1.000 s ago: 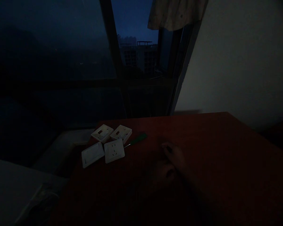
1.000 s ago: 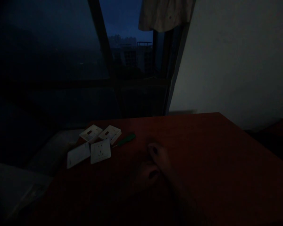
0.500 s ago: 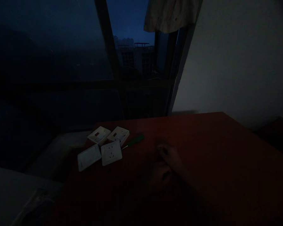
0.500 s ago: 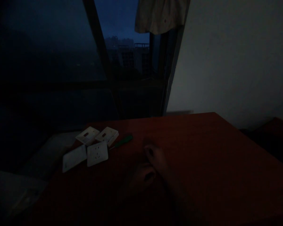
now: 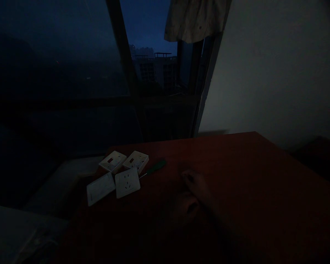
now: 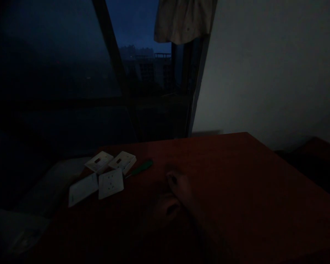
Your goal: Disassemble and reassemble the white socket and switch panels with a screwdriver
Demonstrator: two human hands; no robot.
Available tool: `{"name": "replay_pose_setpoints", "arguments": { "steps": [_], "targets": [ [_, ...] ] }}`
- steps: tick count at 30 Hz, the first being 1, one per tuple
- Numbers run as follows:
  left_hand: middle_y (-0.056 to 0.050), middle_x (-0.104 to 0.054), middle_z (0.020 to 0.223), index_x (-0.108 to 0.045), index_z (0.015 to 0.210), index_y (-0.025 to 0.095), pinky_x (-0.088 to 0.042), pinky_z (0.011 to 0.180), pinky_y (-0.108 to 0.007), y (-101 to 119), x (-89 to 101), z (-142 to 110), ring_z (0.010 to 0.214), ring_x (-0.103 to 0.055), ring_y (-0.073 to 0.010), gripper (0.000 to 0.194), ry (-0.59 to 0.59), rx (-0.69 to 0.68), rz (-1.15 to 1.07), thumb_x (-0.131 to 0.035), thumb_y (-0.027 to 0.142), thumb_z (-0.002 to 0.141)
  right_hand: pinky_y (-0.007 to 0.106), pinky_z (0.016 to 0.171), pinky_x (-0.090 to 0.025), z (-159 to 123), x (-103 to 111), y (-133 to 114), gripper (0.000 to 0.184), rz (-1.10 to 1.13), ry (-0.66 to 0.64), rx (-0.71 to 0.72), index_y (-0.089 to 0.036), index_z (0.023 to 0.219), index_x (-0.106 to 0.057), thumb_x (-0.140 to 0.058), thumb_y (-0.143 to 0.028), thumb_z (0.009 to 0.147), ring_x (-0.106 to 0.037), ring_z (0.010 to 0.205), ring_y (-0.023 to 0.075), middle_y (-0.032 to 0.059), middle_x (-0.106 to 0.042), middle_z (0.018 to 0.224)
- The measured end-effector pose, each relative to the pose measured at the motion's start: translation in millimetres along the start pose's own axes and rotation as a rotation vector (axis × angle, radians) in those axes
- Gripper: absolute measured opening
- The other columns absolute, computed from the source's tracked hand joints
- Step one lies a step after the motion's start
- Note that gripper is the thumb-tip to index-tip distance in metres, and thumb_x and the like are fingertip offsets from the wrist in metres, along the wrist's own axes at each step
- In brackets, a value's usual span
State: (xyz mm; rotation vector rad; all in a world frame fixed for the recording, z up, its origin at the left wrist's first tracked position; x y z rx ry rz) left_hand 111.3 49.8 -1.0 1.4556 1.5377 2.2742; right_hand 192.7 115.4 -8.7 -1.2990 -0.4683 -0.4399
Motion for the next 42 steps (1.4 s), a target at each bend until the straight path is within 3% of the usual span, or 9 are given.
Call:
{"name": "replay_pose_setpoints", "arguments": {
  "steps": [7, 10, 14, 19, 42],
  "targets": [
    [-0.007, -0.063, 0.11, -0.062, 0.106, 0.018, -0.052, 0.083, -0.037, -6.8, 5.0, 2.3, 0.093, -0.062, -0.0182, 0.018, 0.083, 0.043, -0.034, -0.053, 0.029, 0.094, 0.031, 0.079, -0.05, 0.1, 2.4, -2.2, 0.024, 0.005, 0.003, 0.004, -0.022, 0.091, -0.068, -0.044, -0.023, 0.086, -0.067, 0.087, 0.0194, 0.0051, -0.073, 0.095],
    [-0.003, -0.068, 0.097, -0.065, 0.092, 0.02, -0.049, 0.084, -0.03, -14.5, 20.1, 3.4, 0.09, -0.062, -0.0167, 0.013, 0.195, 0.095, -0.068, -0.051, 0.02, 0.091, 0.03, 0.075, -0.051, 0.2, 1.8, -0.5, 0.024, 0.012, 0.0, 0.0, -0.021, 0.092, -0.068, -0.045, -0.022, 0.086, -0.067, 0.084, 0.019, 0.0051, -0.073, 0.092],
    [0.0, -0.069, 0.095, -0.065, 0.09, 0.022, -0.046, 0.084, -0.027, -27.6, 43.3, 1.3, 0.091, -0.062, -0.0168, 0.017, 0.323, 0.161, -0.148, -0.049, 0.017, 0.086, 0.03, 0.077, -0.051, 0.5, -2.3, 0.6, 0.025, 0.013, -0.023, 0.011, -0.021, 0.092, -0.068, -0.044, -0.021, 0.086, -0.067, 0.086, 0.0186, 0.0054, -0.073, 0.094],
    [0.0, -0.069, 0.098, -0.065, 0.097, 0.024, -0.045, 0.085, -0.027, -38.8, 51.8, 0.3, 0.094, -0.063, -0.0173, 0.02, 0.338, 0.184, -0.149, -0.049, 0.018, 0.086, 0.03, 0.077, -0.05, -0.5, -6.8, -3.3, 0.025, -0.019, -0.054, 0.03, -0.021, 0.092, -0.069, -0.044, -0.021, 0.086, -0.066, 0.086, 0.0195, 0.0057, -0.072, 0.094],
    [-0.003, -0.067, 0.105, -0.059, 0.104, 0.023, -0.046, 0.087, -0.029, -43.9, 41.8, -1.2, 0.097, -0.061, -0.0178, 0.024, 0.295, 0.176, -0.127, -0.049, 0.014, 0.084, 0.03, 0.077, -0.049, -1.7, -7.8, -9.9, 0.028, -0.095, -0.048, 0.042, -0.021, 0.093, -0.069, -0.042, -0.017, 0.087, -0.066, 0.085, 0.019, 0.006, -0.072, 0.093]
  ]
}}
Point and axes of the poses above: each hand's wrist, its own z-axis towards the middle knuckle, its own x-axis out of the back of the hand, y = z × x, the point moved 8 cm from there along z, towards the middle knuckle
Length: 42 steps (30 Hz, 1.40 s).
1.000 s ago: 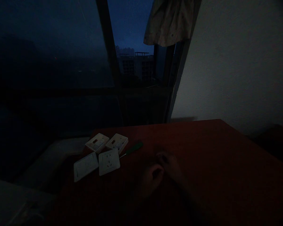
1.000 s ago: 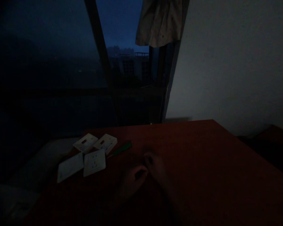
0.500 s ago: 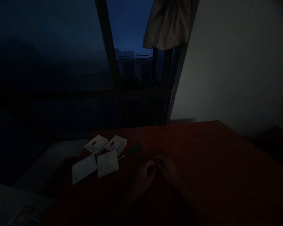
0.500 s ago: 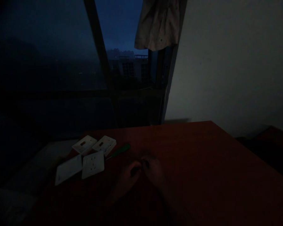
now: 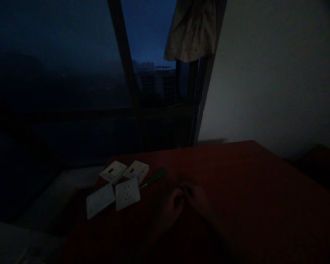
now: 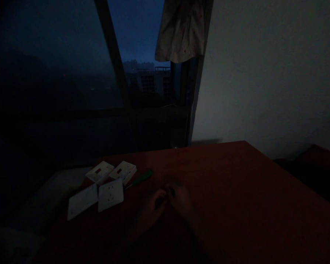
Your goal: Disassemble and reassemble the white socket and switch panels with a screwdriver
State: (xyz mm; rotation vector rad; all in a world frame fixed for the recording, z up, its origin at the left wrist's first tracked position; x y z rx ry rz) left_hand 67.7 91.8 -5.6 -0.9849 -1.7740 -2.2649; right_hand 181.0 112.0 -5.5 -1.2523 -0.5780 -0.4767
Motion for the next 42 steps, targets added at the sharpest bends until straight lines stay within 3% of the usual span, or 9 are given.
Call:
{"name": "replay_pose_setpoints", "arguments": {
  "steps": [4, 7, 12, 15, 20, 23, 27, 30, 42],
  "targets": [
    [-0.003, -0.067, 0.103, -0.058, 0.101, 0.023, -0.047, 0.086, -0.03, 4.6, 0.4, 1.0, 0.096, -0.061, -0.0181, 0.022, -0.005, -0.004, 0.065, -0.048, 0.014, 0.084, 0.03, 0.077, -0.05, -0.5, 0.7, -1.6, 0.029, -0.026, 0.015, 0.012, -0.022, 0.092, -0.069, -0.041, -0.016, 0.087, -0.066, 0.083, 0.0183, 0.0053, -0.072, 0.093],
    [-0.004, -0.063, 0.105, -0.059, 0.1, 0.023, -0.046, 0.087, -0.034, 13.4, 6.9, -1.9, 0.098, -0.059, -0.0212, 0.023, 0.073, -0.031, 0.268, -0.046, 0.012, 0.084, 0.031, 0.079, -0.049, -1.6, 1.3, -1.2, 0.029, -0.072, 0.043, 0.026, -0.023, 0.093, -0.069, -0.043, -0.015, 0.085, -0.065, 0.086, 0.0189, 0.0049, -0.071, 0.094],
    [-0.008, -0.052, 0.127, -0.055, 0.116, 0.022, -0.038, 0.098, -0.042, 26.7, 6.8, -8.5, 0.114, -0.047, -0.0275, 0.037, 0.13, -0.115, 0.576, -0.048, 0.012, 0.081, 0.041, 0.099, -0.039, -3.6, 1.7, -1.4, 0.029, -0.173, 0.101, 0.062, -0.021, 0.101, -0.068, -0.05, -0.013, 0.08, -0.053, 0.112, 0.0261, 0.0106, -0.064, 0.114],
    [-0.01, -0.052, 0.128, -0.051, 0.124, 0.02, -0.035, 0.099, -0.045, 23.5, 2.9, -7.7, 0.114, -0.047, -0.029, 0.041, 0.098, -0.091, 0.66, -0.048, 0.016, 0.083, 0.041, 0.099, -0.039, -4.2, -0.8, -2.8, 0.033, -0.205, 0.092, 0.082, -0.019, 0.108, -0.066, -0.049, -0.012, 0.08, -0.053, 0.112, 0.0261, 0.0119, -0.063, 0.117],
    [-0.009, -0.056, 0.119, -0.056, 0.115, 0.02, -0.038, 0.093, -0.043, 26.0, 0.1, -5.8, 0.106, -0.05, -0.0275, 0.032, 0.023, -0.083, 0.706, -0.047, 0.017, 0.085, 0.039, 0.093, -0.042, -4.5, -2.4, -7.5, 0.027, -0.234, 0.054, 0.119, -0.022, 0.095, -0.07, -0.05, -0.012, 0.08, -0.057, 0.102, 0.0244, 0.0087, -0.066, 0.105],
    [-0.009, -0.056, 0.119, -0.058, 0.111, 0.021, -0.037, 0.094, -0.043, 29.6, 1.8, -7.0, 0.108, -0.05, -0.0272, 0.028, 0.04, -0.09, 0.721, -0.047, 0.017, 0.085, 0.039, 0.095, -0.04, -4.8, -1.3, -10.0, 0.027, -0.248, 0.051, 0.129, -0.022, 0.097, -0.07, -0.052, -0.012, 0.079, -0.055, 0.106, 0.0254, 0.009, -0.065, 0.108],
    [-0.01, -0.049, 0.132, -0.053, 0.122, 0.021, -0.033, 0.1, -0.045, 26.6, 2.7, -8.3, 0.117, -0.045, -0.0288, 0.036, 0.079, -0.085, 0.729, -0.047, 0.019, 0.086, 0.035, 0.095, -0.04, -5.3, -1.4, -10.5, 0.032, -0.254, 0.059, 0.12, -0.02, 0.106, -0.066, -0.05, -0.011, 0.08, -0.054, 0.107, 0.0241, 0.0104, -0.063, 0.112],
    [-0.01, -0.05, 0.132, -0.049, 0.127, 0.02, -0.033, 0.1, -0.045, 20.2, 0.8, -7.8, 0.117, -0.045, -0.0291, 0.041, 0.06, -0.064, 0.737, -0.047, 0.022, 0.086, 0.033, 0.09, -0.042, -5.4, -3.2, -8.4, 0.029, -0.253, 0.055, 0.112, -0.019, 0.102, -0.067, -0.048, -0.011, 0.081, -0.056, 0.101, 0.0224, 0.0096, -0.065, 0.106],
    [-0.008, -0.051, 0.129, -0.052, 0.123, 0.022, -0.035, 0.099, -0.044, 21.8, 1.5, -8.2, 0.115, -0.046, -0.0267, 0.036, 0.042, -0.058, 0.767, -0.045, 0.022, 0.088, 0.031, 0.09, -0.042, -3.8, -3.0, -5.8, 0.026, -0.208, 0.029, 0.105, -0.018, 0.095, -0.069, -0.049, -0.008, 0.081, -0.057, 0.097, 0.0202, 0.0076, -0.066, 0.101]
  ]
}}
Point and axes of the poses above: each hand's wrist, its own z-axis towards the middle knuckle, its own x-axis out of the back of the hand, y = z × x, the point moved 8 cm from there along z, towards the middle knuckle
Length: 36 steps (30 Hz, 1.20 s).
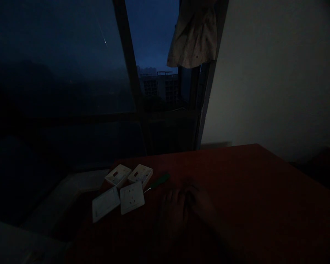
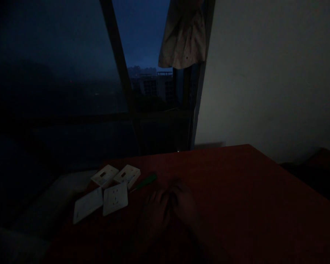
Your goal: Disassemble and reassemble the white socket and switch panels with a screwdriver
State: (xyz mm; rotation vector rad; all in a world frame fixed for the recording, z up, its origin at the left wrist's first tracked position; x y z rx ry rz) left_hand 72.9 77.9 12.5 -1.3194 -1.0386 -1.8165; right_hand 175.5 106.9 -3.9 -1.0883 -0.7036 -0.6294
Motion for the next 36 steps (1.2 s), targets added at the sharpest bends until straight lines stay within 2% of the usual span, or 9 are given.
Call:
{"name": "replay_pose_setpoints", "arguments": {
  "steps": [6, 12, 36],
  "targets": [
    [-0.007, -0.053, 0.124, -0.054, 0.12, 0.023, -0.037, 0.097, -0.041, -1.1, 2.8, 1.2, 0.111, -0.047, -0.0254, 0.032, -0.001, -0.013, -0.058, -0.044, 0.022, 0.089, 0.029, 0.084, -0.044, 0.7, -0.5, 3.6, 0.025, 0.025, -0.003, -0.022, -0.019, 0.091, -0.068, -0.047, -0.009, 0.083, -0.058, 0.093, 0.0186, 0.0062, -0.067, 0.096],
    [-0.006, -0.053, 0.123, -0.054, 0.119, 0.024, -0.037, 0.097, -0.042, -2.0, 2.1, 1.8, 0.11, -0.048, -0.0255, 0.034, 0.032, -0.013, -0.086, -0.045, 0.019, 0.087, 0.03, 0.085, -0.044, 1.1, -1.4, 5.2, 0.025, 0.04, -0.009, -0.027, -0.019, 0.091, -0.069, -0.047, -0.009, 0.083, -0.059, 0.093, 0.0188, 0.0062, -0.067, 0.095],
    [-0.005, -0.051, 0.126, -0.052, 0.123, 0.025, -0.039, 0.097, -0.04, 0.8, 3.1, 0.0, 0.113, -0.047, -0.0246, 0.038, 0.013, -0.029, -0.128, -0.048, 0.018, 0.086, 0.03, 0.087, -0.043, 0.8, 3.6, 1.4, 0.027, 0.083, 0.009, -0.019, -0.02, 0.089, -0.068, -0.046, -0.007, 0.082, -0.059, 0.095, 0.0187, 0.0058, -0.067, 0.095]
  ]
}}
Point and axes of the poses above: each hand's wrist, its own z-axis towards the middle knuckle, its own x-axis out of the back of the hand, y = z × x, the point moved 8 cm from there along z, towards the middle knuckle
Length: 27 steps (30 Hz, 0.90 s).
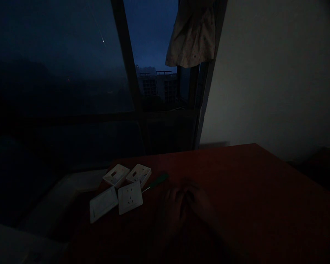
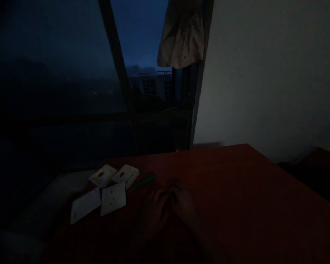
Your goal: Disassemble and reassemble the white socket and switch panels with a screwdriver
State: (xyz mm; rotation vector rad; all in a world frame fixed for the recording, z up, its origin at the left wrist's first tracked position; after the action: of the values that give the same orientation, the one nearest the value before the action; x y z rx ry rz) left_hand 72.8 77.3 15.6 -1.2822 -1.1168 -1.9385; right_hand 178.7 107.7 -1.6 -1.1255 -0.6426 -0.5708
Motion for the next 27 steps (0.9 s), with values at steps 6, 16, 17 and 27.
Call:
{"name": "replay_pose_setpoints", "arguments": {
  "steps": [6, 16, 17, 27],
  "targets": [
    [-0.006, -0.056, 0.122, -0.056, 0.118, 0.022, -0.04, 0.097, -0.04, -12.4, 14.5, 8.6, 0.113, -0.049, -0.0254, 0.034, 0.057, -0.003, 0.088, -0.05, 0.017, 0.085, 0.032, 0.087, -0.045, 0.7, 0.8, 0.5, 0.027, -0.009, -0.002, -0.016, -0.02, 0.089, -0.068, -0.046, -0.008, 0.081, -0.061, 0.095, 0.0195, 0.0061, -0.068, 0.097],
    [-0.015, -0.061, 0.115, -0.056, 0.12, 0.014, -0.047, 0.082, -0.041, -78.9, 56.6, 33.4, 0.101, -0.059, -0.0289, 0.038, 0.001, 0.204, 0.407, -0.043, 0.005, 0.086, 0.035, 0.092, -0.046, 0.9, 2.3, 2.4, 0.028, 0.003, 0.029, -0.023, -0.019, 0.103, -0.066, -0.044, -0.013, 0.087, -0.061, 0.103, 0.0206, 0.0093, -0.068, 0.108],
    [-0.015, -0.061, 0.115, -0.056, 0.12, 0.014, -0.046, 0.082, -0.041, -81.1, 54.7, 33.1, 0.101, -0.059, -0.0287, 0.04, -0.004, 0.209, 0.403, -0.041, 0.002, 0.085, 0.035, 0.094, -0.045, 1.2, 3.1, 1.7, 0.029, 0.005, 0.035, -0.022, -0.019, 0.107, -0.065, -0.043, -0.014, 0.088, -0.06, 0.106, 0.0207, 0.0099, -0.067, 0.112],
    [-0.011, -0.058, 0.123, -0.056, 0.12, 0.017, -0.041, 0.097, -0.037, -65.6, 34.3, 37.8, 0.113, -0.055, -0.024, 0.039, 0.001, 0.146, 0.25, -0.046, 0.002, 0.085, 0.041, 0.098, -0.044, -0.4, 16.3, 9.7, 0.044, -0.059, 0.123, -0.059, -0.018, 0.125, -0.053, -0.043, -0.011, 0.083, -0.056, 0.113, 0.0229, 0.0125, -0.06, 0.125]
  ]
}}
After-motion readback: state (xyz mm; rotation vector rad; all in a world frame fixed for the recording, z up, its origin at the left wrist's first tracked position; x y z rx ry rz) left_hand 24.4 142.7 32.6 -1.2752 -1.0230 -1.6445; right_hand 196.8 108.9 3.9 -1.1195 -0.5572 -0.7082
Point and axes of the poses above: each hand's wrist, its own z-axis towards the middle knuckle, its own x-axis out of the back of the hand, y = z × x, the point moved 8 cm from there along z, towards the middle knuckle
